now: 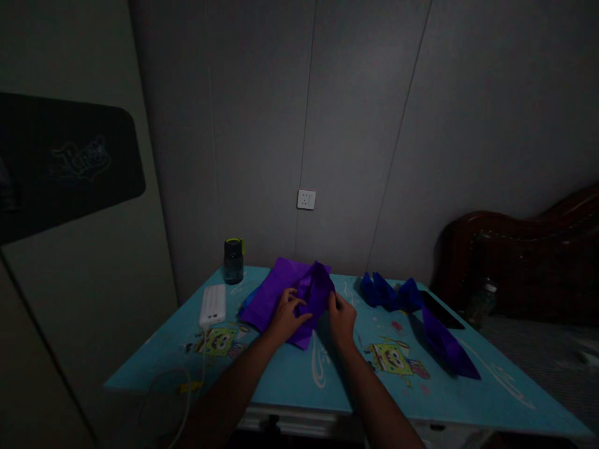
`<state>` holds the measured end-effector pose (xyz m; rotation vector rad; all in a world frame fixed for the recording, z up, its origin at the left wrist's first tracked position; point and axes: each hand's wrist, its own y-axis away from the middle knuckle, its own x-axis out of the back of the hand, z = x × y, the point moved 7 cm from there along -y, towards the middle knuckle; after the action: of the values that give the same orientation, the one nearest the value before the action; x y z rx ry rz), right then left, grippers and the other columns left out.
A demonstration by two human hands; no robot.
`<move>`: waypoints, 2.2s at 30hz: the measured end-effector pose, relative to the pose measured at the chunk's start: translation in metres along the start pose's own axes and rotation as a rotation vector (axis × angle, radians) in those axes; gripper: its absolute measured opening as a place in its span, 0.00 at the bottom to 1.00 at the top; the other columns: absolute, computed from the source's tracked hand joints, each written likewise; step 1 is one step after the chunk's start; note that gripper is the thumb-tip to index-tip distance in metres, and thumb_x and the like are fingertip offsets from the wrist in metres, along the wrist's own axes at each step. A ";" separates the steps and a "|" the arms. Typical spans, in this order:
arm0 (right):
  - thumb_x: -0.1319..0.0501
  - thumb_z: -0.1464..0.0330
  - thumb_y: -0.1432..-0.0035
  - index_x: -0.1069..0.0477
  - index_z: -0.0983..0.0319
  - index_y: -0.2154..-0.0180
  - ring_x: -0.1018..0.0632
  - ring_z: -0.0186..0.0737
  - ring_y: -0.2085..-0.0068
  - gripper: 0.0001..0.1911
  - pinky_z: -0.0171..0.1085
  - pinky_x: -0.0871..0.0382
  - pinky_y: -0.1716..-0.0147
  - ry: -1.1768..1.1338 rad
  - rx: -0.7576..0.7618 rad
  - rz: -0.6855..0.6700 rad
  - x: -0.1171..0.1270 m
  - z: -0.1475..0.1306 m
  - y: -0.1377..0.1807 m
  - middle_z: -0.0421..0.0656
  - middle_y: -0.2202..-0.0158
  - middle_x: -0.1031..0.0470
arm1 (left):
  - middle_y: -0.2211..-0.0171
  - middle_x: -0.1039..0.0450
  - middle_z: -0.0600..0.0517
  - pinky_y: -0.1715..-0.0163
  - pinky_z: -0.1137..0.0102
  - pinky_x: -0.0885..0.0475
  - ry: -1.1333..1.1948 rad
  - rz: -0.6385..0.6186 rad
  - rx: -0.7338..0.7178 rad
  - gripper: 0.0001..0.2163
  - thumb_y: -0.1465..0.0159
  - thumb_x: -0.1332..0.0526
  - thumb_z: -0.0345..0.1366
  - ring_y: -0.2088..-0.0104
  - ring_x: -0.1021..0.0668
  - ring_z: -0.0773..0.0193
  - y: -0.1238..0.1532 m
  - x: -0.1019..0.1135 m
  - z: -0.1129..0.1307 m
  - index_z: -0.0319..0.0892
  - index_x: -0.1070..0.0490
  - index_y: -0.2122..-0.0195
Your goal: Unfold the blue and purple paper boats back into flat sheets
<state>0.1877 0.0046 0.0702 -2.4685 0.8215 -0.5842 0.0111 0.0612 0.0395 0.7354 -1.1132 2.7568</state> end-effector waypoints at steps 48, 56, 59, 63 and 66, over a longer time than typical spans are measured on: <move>0.52 0.57 0.40 0.23 0.65 0.64 0.25 0.43 0.72 0.24 0.36 0.39 0.72 0.157 -0.044 -0.033 -0.006 0.020 -0.003 0.51 0.71 0.20 | 0.47 0.34 0.45 0.44 0.56 0.32 -0.166 0.046 -0.087 0.06 0.37 0.42 0.29 0.46 0.28 0.55 0.001 0.003 0.012 0.43 0.26 0.64; 0.52 0.58 0.39 0.25 0.65 0.69 0.27 0.42 0.73 0.23 0.37 0.42 0.72 0.234 -0.021 -0.016 -0.003 0.020 -0.004 0.51 0.72 0.21 | 0.48 0.29 0.44 0.43 0.58 0.33 -0.026 0.086 -0.098 0.08 0.32 0.48 0.33 0.45 0.27 0.57 -0.001 0.012 0.020 0.44 0.30 0.61; 0.52 0.58 0.39 0.25 0.65 0.69 0.27 0.42 0.73 0.23 0.36 0.42 0.72 0.230 -0.019 -0.010 -0.002 0.020 -0.004 0.51 0.71 0.21 | 0.50 0.26 0.46 0.44 0.60 0.32 0.047 0.135 -0.040 0.07 0.31 0.50 0.35 0.46 0.25 0.58 -0.002 0.018 0.018 0.46 0.32 0.59; 0.52 0.58 0.39 0.25 0.65 0.69 0.27 0.42 0.73 0.22 0.36 0.41 0.72 0.196 -0.036 -0.010 -0.001 0.022 -0.004 0.51 0.71 0.21 | 0.50 0.24 0.47 0.50 0.62 0.29 0.131 0.211 0.070 0.07 0.31 0.51 0.39 0.51 0.22 0.58 -0.003 0.025 0.009 0.47 0.35 0.59; 0.51 0.57 0.40 0.25 0.65 0.68 0.26 0.42 0.73 0.22 0.36 0.40 0.72 0.148 -0.047 -0.016 -0.003 0.026 -0.005 0.50 0.71 0.21 | 0.57 0.23 0.47 0.56 0.63 0.28 0.169 0.316 0.168 0.08 0.30 0.52 0.41 0.58 0.21 0.58 -0.003 0.032 -0.005 0.47 0.37 0.60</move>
<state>0.2016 0.0177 0.0521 -2.4997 0.8812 -0.7688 -0.0182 0.0629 0.0530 0.3536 -1.0533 3.1345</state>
